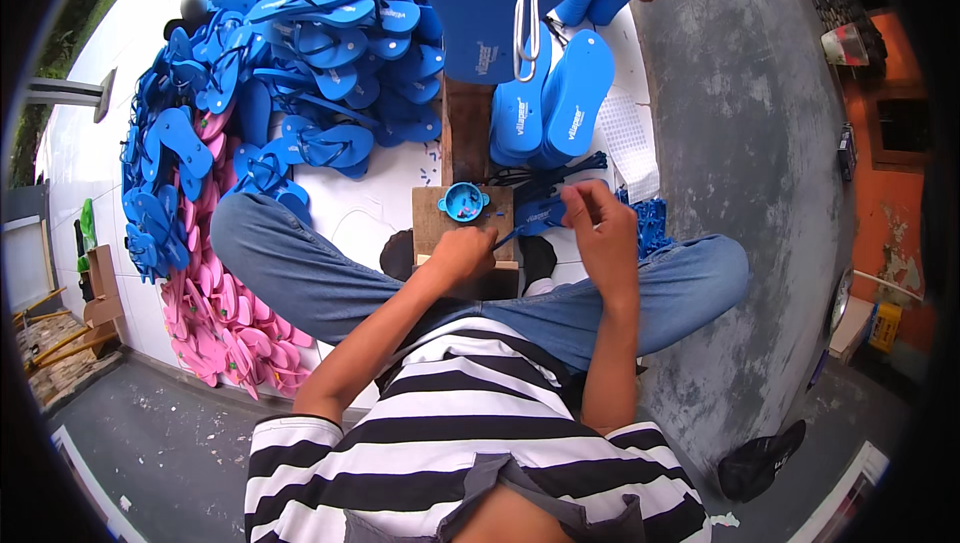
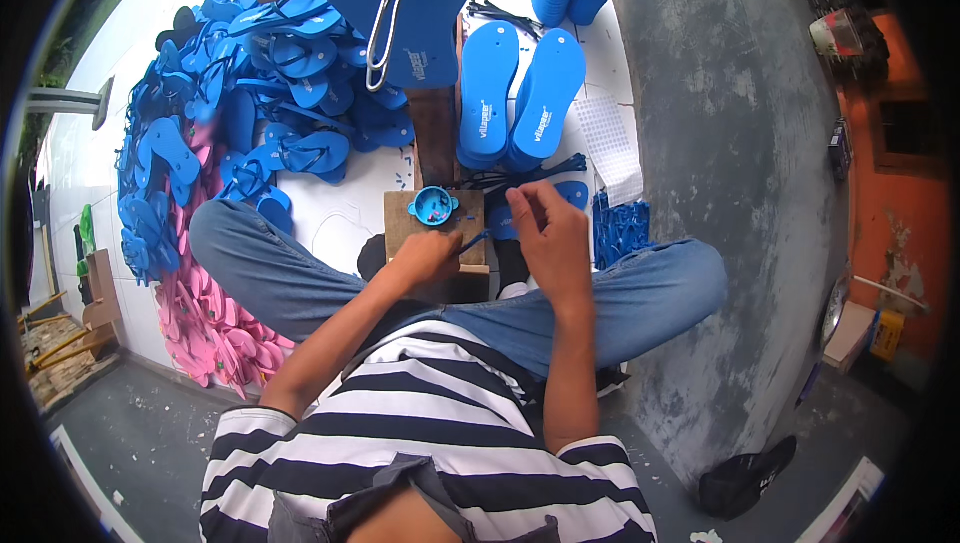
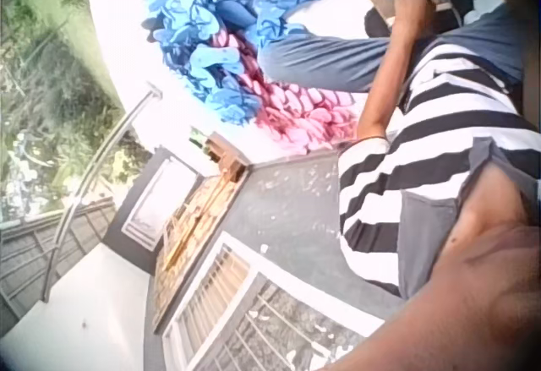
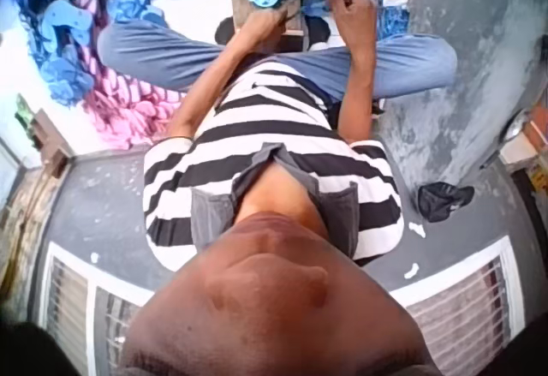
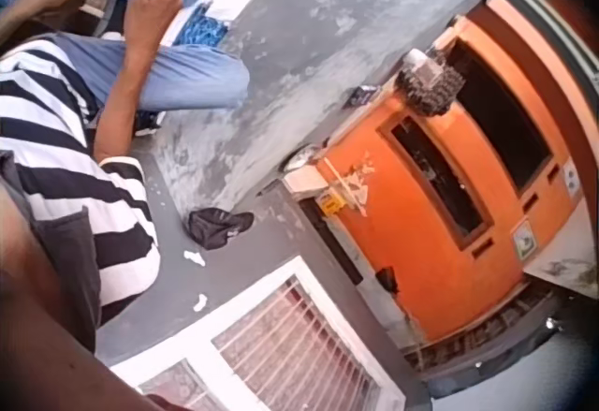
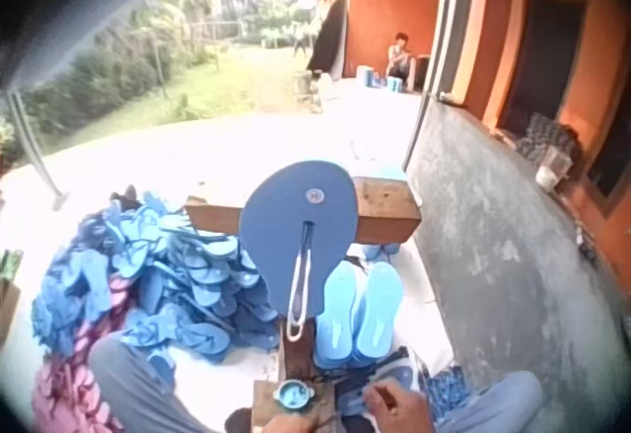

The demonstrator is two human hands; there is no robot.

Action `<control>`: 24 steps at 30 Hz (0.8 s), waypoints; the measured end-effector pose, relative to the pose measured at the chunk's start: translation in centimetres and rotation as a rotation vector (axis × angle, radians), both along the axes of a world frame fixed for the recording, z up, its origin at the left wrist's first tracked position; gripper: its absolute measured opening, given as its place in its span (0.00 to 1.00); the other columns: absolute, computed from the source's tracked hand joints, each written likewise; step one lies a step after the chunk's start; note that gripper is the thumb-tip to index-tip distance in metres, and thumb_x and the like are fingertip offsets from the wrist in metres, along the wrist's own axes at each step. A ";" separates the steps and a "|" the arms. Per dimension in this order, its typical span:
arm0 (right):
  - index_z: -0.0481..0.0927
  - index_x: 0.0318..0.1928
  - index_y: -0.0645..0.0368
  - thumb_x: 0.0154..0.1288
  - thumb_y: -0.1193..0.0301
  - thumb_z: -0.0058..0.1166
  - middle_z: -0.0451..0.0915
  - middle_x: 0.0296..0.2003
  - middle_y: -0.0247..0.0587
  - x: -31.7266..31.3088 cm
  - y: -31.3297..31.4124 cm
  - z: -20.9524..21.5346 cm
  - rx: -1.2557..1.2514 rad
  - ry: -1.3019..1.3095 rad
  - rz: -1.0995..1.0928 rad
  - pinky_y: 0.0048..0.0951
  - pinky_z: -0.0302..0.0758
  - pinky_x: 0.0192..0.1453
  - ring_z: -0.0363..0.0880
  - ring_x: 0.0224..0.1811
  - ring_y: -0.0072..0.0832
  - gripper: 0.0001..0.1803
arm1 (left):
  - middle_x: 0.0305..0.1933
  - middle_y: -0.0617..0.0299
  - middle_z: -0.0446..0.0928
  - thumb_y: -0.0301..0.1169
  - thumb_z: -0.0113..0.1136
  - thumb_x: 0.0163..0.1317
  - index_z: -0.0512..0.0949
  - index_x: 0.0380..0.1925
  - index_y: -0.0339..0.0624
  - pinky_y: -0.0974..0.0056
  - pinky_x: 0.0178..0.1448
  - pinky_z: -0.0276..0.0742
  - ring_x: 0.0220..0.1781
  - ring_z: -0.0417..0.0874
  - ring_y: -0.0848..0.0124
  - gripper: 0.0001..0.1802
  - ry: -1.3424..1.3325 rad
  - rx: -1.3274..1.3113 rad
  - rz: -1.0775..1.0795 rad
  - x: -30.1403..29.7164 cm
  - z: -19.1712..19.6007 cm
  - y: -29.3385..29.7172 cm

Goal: The person assembles flip-flops by inserting blue straps through the holes of a blue sole using a metal hook tool.

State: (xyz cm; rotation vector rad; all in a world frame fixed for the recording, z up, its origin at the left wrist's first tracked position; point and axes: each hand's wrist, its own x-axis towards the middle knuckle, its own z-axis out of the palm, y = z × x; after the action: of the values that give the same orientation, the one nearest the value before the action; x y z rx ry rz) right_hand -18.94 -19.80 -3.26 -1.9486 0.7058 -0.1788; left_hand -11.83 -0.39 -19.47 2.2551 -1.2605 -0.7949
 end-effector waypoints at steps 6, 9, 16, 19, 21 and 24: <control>0.80 0.39 0.64 0.77 0.44 0.40 0.81 0.24 0.41 -1.3 4.2 -3.2 0.772 0.444 0.153 0.22 0.74 0.26 0.82 0.24 0.26 0.33 | 0.37 0.54 0.82 0.23 0.62 0.65 0.76 0.42 0.32 0.64 0.38 0.84 0.37 0.86 0.68 0.08 0.437 -0.547 0.641 2.2 9.6 1.2; 0.75 0.55 0.64 0.77 0.45 0.39 0.83 0.41 0.49 -1.0 6.2 -5.2 1.180 0.194 -0.045 0.28 0.81 0.38 0.86 0.40 0.35 0.32 | 0.49 0.55 0.77 0.18 0.59 0.66 0.75 0.45 0.32 0.64 0.49 0.87 0.49 0.82 0.68 0.08 0.657 -0.787 0.714 1.4 11.0 1.6; 0.59 0.72 0.63 0.79 0.52 0.40 0.74 0.57 0.51 3.3 5.8 -2.5 1.173 -0.529 -0.080 0.40 0.70 0.68 0.75 0.62 0.40 0.33 | 0.42 0.54 0.82 0.25 0.62 0.67 0.74 0.43 0.37 0.65 0.43 0.89 0.43 0.87 0.65 0.08 1.202 -1.052 1.085 -1.5 11.7 1.3; 0.57 0.73 0.61 0.79 0.55 0.41 0.74 0.58 0.50 4.6 5.9 -1.4 1.115 -0.633 0.072 0.41 0.69 0.69 0.73 0.64 0.42 0.32 | 0.40 0.60 0.82 0.31 0.63 0.68 0.74 0.42 0.40 0.73 0.42 0.87 0.37 0.85 0.75 0.09 1.423 -1.137 1.186 -0.7 12.0 0.1; 0.56 0.74 0.61 0.80 0.56 0.40 0.74 0.48 0.43 5.0 6.1 -0.4 1.040 -0.664 0.054 0.36 0.71 0.60 0.75 0.52 0.33 0.32 | 0.39 0.60 0.82 0.32 0.62 0.69 0.75 0.44 0.39 0.71 0.42 0.87 0.37 0.85 0.73 0.10 1.555 -1.120 1.128 -0.1 11.6 0.0; 0.57 0.73 0.57 0.80 0.56 0.39 0.68 0.37 0.37 5.9 5.9 0.8 0.865 -0.708 0.023 0.27 0.67 0.41 0.66 0.33 0.24 0.30 | 0.38 0.59 0.81 0.42 0.54 0.74 0.75 0.46 0.38 0.68 0.41 0.84 0.37 0.84 0.72 0.17 1.659 -0.893 0.860 -0.1 12.2 -0.1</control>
State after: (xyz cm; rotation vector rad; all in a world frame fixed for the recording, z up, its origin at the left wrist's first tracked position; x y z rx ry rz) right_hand -13.05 -13.89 -2.46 -0.9562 0.2095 -0.4380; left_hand -11.90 -0.48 -7.31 0.6350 0.2169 -0.9782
